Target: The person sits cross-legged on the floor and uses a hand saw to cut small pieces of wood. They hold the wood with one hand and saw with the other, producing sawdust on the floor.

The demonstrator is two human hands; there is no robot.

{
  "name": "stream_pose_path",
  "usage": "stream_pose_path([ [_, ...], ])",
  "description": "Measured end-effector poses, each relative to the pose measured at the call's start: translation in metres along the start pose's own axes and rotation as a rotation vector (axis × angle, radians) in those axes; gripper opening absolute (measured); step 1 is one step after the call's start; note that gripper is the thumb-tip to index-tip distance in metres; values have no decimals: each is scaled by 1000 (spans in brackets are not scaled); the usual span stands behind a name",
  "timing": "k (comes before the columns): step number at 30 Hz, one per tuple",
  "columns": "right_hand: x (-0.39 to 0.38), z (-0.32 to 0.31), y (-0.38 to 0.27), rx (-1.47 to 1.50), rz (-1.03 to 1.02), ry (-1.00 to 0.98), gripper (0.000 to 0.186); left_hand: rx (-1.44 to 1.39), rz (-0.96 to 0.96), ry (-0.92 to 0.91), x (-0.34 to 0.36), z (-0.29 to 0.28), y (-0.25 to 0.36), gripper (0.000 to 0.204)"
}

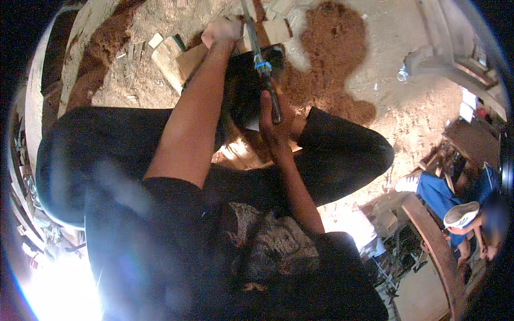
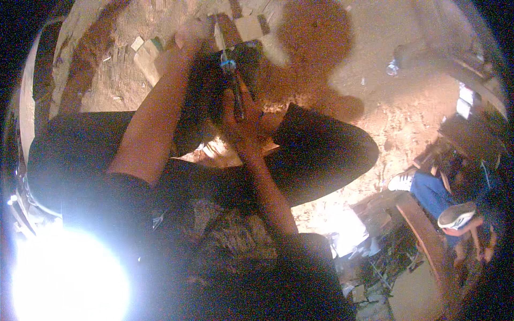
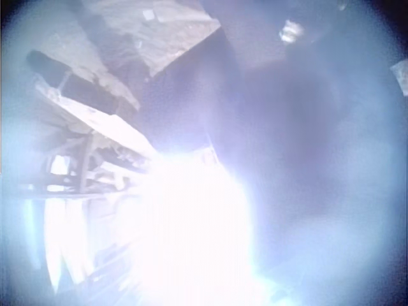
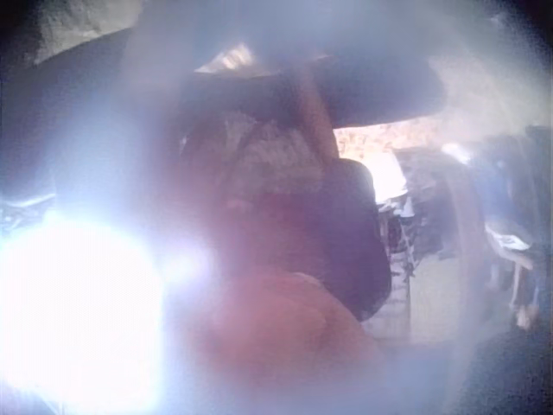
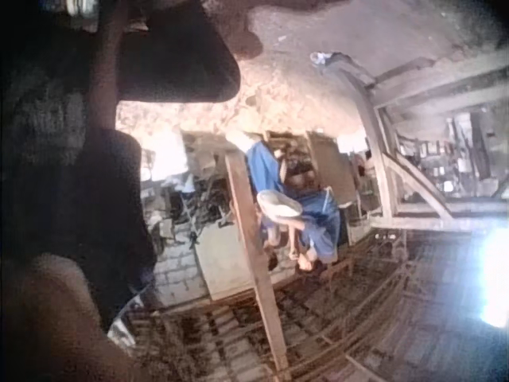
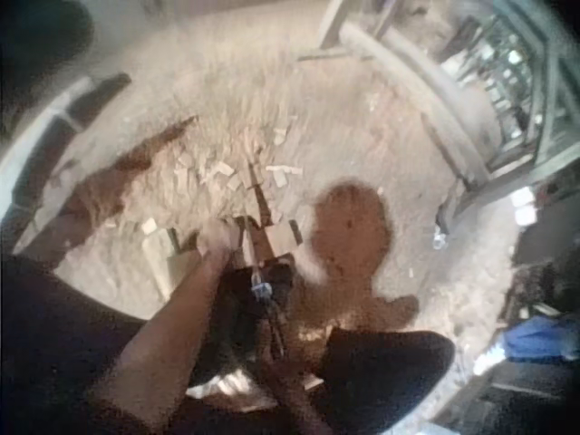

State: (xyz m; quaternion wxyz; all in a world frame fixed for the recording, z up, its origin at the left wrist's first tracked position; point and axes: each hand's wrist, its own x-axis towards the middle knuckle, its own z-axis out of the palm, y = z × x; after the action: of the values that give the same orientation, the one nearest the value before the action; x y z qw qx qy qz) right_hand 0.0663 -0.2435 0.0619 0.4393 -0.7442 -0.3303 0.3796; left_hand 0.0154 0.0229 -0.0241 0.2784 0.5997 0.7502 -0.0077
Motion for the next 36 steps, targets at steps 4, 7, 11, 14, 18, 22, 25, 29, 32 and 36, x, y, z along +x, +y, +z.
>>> stream_pose_path([
  [4, -9, -7, 2, -156, -40, 65, 42, 52, 87, -119, -22, -7, 9, 59],
  [7, -17, 5, 11, -19, -13, 118, 40, 47, 165, -119, -23, 1, 13, 61],
  [11, -19, 25, -6, -71, -193, 191, 42, 131, -31, -47, 19, 30, -5, 57],
  [14, -22, 24, -21, 82, -103, 245, 41, 168, 31, -20, 3, 42, 13, 47],
  [18, -20, 28, -16, -58, -177, 218, 38, 195, 71, 80, 32, 52, -8, 38],
  [22, -27, 19, -24, -101, -69, 174, 31, 180, 39, 143, 22, 47, -12, 42],
  [25, -44, 17, -24, -87, 63, 174, 25, 77, -24, 100, -26, 22, 24, 47],
  [29, -33, 22, -39, -55, 29, 170, 25, 71, -99, 115, -15, 12, 18, 51],
  [32, -21, 25, -23, 22, -128, 172, 28, 52, -152, 136, -3, 22, 2, 51],
  [36, -25, 17, -14, -44, -90, 145, 28, 109, -106, 139, -8, 22, 11, 52],
])
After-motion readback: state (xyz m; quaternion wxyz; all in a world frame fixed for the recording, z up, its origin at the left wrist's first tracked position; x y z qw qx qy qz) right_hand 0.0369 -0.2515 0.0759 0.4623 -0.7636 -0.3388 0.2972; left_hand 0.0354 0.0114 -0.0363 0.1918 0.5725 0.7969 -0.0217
